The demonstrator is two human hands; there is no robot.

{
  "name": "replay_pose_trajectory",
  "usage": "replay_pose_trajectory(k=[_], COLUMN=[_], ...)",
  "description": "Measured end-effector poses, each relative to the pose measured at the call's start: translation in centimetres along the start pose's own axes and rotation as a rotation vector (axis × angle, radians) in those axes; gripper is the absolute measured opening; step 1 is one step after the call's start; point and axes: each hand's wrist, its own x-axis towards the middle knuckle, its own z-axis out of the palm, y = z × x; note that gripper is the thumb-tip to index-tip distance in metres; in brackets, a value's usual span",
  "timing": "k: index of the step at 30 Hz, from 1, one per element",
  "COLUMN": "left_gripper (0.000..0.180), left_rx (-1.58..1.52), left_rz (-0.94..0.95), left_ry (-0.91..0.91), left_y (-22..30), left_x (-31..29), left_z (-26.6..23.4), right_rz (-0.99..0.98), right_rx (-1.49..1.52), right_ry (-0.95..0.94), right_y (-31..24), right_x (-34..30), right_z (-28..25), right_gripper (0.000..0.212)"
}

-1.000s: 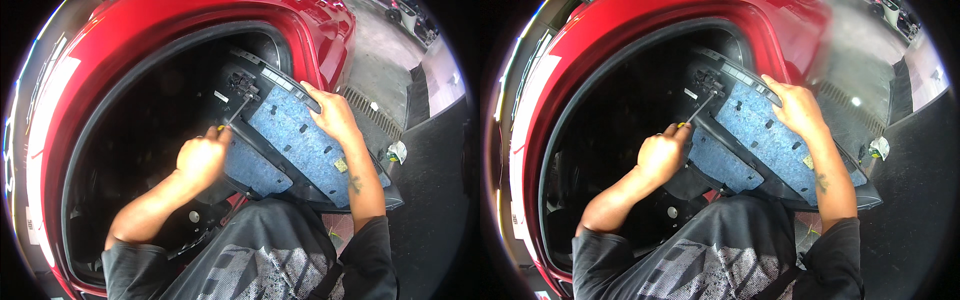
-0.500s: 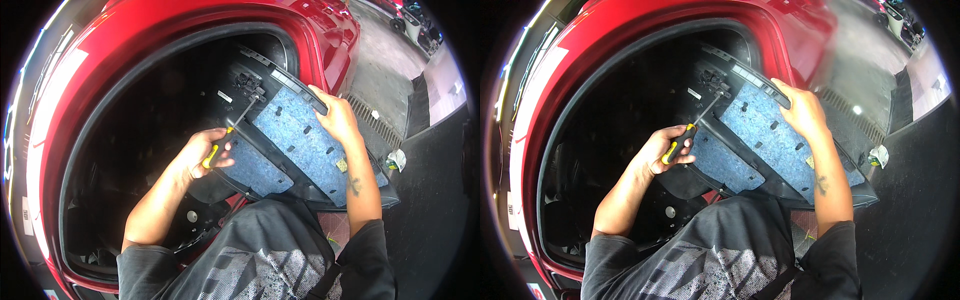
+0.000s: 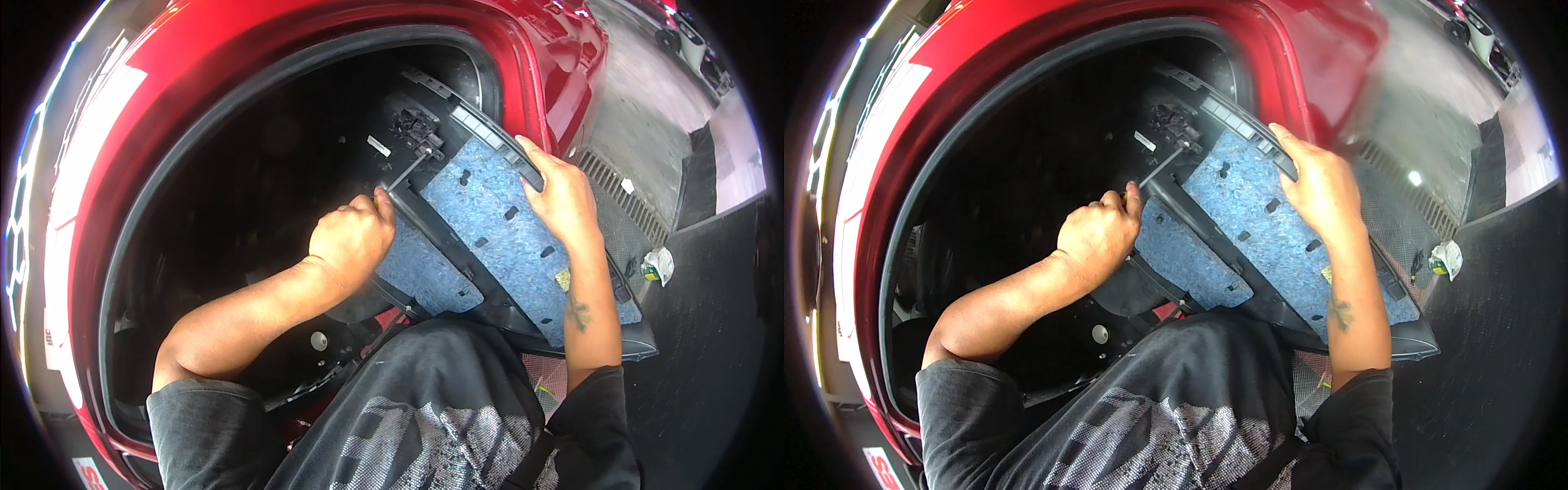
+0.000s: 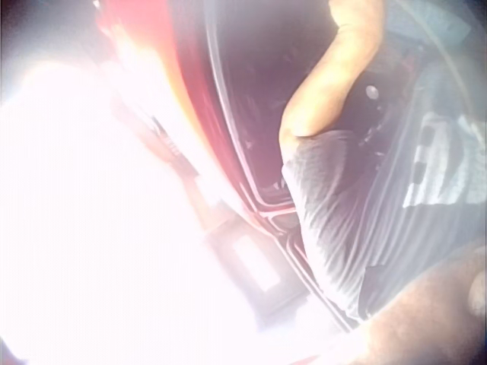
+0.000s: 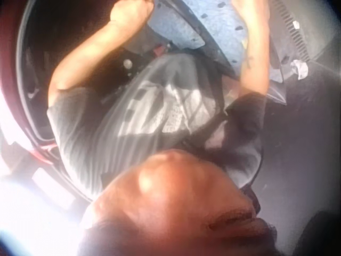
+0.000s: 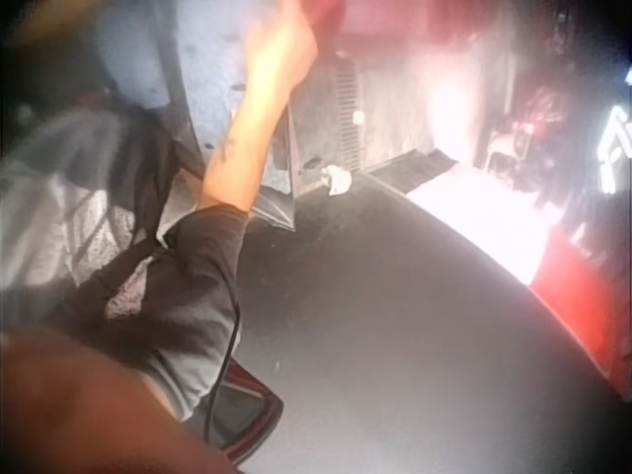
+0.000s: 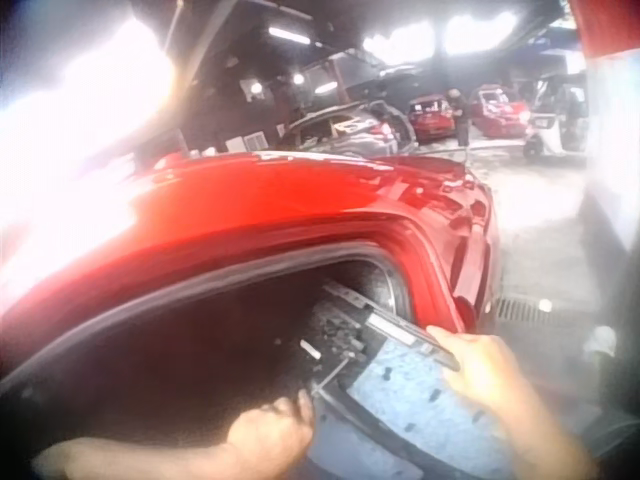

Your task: The person removes a rear interior trim panel from a red car using a screwdriver. They unscrew fasteners, detach the panel, and set it aside, exposing the underlying structure and wiring.

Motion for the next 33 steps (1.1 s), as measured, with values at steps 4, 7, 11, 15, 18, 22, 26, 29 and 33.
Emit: replay_pose_trajectory(k=[4,7,11,15,18,22,26,29,33], left_gripper=[0.06,0.059,0.055,0.049,0.046,0.06,0.048,0.048,0.053], left_rx=[-0.11,-0.18,-0.282,-0.426,-0.895,-2.861,-3.202,-2.896,-2.422], left_rz=[-0.046,-0.074,-0.206,-0.307,-0.329,-0.431,-0.437,-0.649,-0.614], left_ry=[0.072,0.109,0.123,0.161,0.353,-0.154,-0.216,-0.172,-0.2], left_y=[-0.8,0.0,1.0,1.0,-0.2,-2.6,-1.9,-2.5,-3.7], left_x=[-0.7,-0.6,-1.1,-1.7,-2.5,-6.1,-4.7,-3.5,-2.5], left_z=[-0.2,-0.9,-0.3,0.0,0.4,3.1,4.2,1.9,1.6], right_rz=[-0.169,0.207,0.633,0.839,0.825,0.78,0.772,0.761,0.761], right_rx=[0.018,0.99,1.661,1.866,1.874,1.896,1.896,1.943,1.967], right_ry=[0.41,0.2,-0.192,-0.161,-0.154,-0.123,-0.117,-0.138,-0.096], right_y=[-3.9,-9.8,-14.0,-14.4,-13.3,-14.1,-14.0,-13.4,-13.2], right_x=[-0.6,-3.7,-0.7,2.1,2.6,3.0,2.7,3.1,3.5], right_z=[-0.1,5.0,12.7,15.5,16.1,15.9,15.9,15.9,17.0], right_gripper=[0.055,0.023,0.042,0.021,0.017,0.02,0.019,0.019,0.02])
